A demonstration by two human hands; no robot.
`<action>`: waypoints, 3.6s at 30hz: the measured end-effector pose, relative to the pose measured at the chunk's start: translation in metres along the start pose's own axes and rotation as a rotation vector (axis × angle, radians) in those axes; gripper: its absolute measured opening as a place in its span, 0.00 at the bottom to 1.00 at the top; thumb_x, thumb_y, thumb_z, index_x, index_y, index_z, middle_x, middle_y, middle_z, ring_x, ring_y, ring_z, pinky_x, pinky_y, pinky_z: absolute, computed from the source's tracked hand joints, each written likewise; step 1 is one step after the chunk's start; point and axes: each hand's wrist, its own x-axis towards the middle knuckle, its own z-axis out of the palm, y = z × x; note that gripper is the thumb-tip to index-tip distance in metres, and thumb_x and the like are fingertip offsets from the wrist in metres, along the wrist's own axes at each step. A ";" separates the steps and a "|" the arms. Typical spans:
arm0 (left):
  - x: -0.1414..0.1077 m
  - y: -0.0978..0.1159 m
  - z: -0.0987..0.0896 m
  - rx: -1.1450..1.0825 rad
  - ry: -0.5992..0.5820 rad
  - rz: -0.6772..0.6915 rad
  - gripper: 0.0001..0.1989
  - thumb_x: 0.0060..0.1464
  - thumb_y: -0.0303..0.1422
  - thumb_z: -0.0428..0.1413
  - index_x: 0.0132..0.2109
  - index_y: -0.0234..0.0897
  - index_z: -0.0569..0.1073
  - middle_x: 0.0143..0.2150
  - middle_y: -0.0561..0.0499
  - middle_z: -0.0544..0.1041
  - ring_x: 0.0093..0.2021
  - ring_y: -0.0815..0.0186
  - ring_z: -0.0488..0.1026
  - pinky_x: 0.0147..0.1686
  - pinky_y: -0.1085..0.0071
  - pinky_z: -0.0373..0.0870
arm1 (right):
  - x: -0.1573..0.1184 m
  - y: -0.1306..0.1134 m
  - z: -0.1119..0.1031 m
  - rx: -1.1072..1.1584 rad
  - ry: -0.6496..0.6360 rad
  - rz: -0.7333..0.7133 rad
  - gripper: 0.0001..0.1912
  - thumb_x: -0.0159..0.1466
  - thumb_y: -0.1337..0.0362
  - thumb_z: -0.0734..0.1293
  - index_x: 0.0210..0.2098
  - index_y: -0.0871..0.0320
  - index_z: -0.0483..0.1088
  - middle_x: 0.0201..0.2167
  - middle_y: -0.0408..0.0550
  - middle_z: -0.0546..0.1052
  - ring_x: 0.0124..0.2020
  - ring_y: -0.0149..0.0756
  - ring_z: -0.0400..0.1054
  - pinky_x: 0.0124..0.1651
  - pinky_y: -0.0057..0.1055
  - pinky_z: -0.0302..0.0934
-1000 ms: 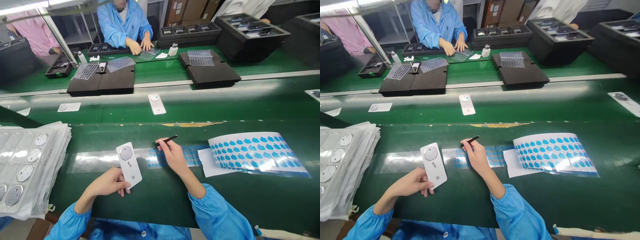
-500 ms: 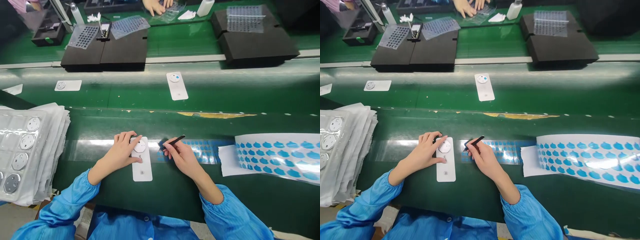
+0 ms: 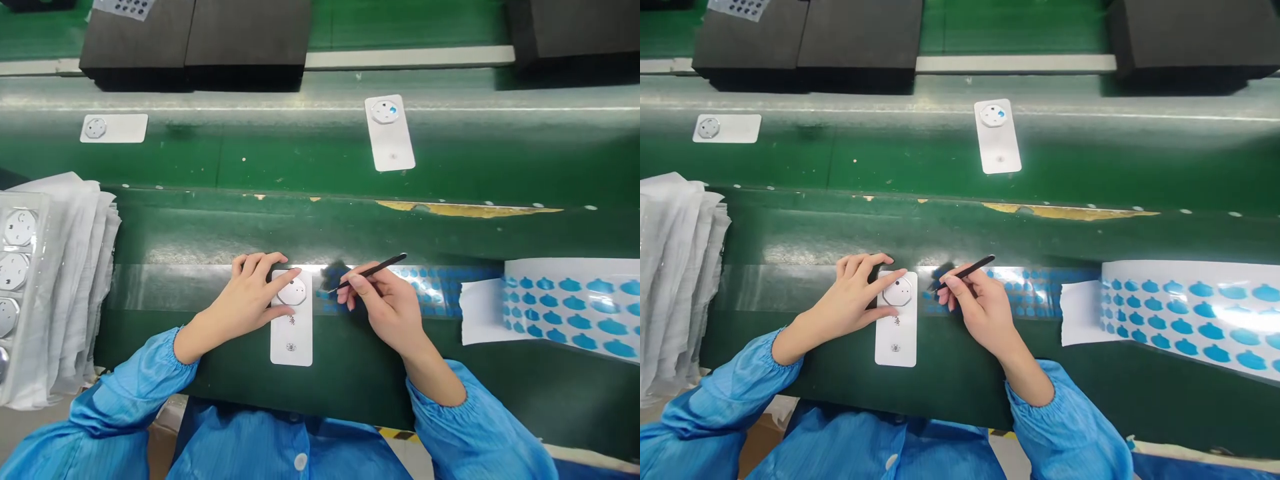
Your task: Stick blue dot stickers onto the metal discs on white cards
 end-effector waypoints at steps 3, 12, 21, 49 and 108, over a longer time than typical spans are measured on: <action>-0.001 0.000 0.001 -0.017 0.018 -0.003 0.29 0.66 0.46 0.63 0.68 0.40 0.70 0.67 0.34 0.67 0.63 0.44 0.63 0.59 0.49 0.57 | 0.001 -0.010 0.010 0.045 0.028 0.044 0.19 0.71 0.45 0.70 0.38 0.56 0.76 0.24 0.46 0.80 0.21 0.33 0.73 0.26 0.32 0.72; 0.000 0.002 0.004 -0.027 0.006 -0.022 0.31 0.65 0.47 0.63 0.69 0.41 0.69 0.68 0.35 0.67 0.65 0.44 0.62 0.60 0.48 0.57 | 0.012 -0.019 0.037 0.115 0.050 0.184 0.24 0.66 0.42 0.74 0.36 0.58 0.76 0.23 0.47 0.81 0.18 0.31 0.73 0.22 0.28 0.72; 0.001 0.001 0.005 -0.046 0.020 -0.010 0.31 0.65 0.46 0.64 0.70 0.42 0.69 0.68 0.35 0.67 0.65 0.43 0.62 0.61 0.47 0.57 | 0.013 -0.022 0.037 0.075 0.037 0.208 0.20 0.66 0.45 0.75 0.36 0.57 0.77 0.25 0.47 0.82 0.19 0.34 0.75 0.21 0.29 0.71; 0.002 -0.001 0.006 -0.060 -0.019 0.017 0.30 0.69 0.45 0.59 0.73 0.46 0.65 0.74 0.37 0.63 0.69 0.41 0.58 0.64 0.44 0.53 | 0.016 -0.002 0.032 0.010 0.005 0.051 0.12 0.71 0.52 0.73 0.36 0.53 0.78 0.24 0.44 0.81 0.17 0.33 0.73 0.19 0.31 0.68; 0.002 0.014 -0.003 -1.193 0.169 -0.244 0.27 0.56 0.45 0.71 0.57 0.40 0.72 0.49 0.45 0.78 0.42 0.62 0.78 0.37 0.69 0.77 | -0.014 -0.020 0.052 0.236 -0.159 0.021 0.12 0.67 0.52 0.74 0.40 0.54 0.76 0.29 0.45 0.78 0.27 0.36 0.73 0.26 0.31 0.68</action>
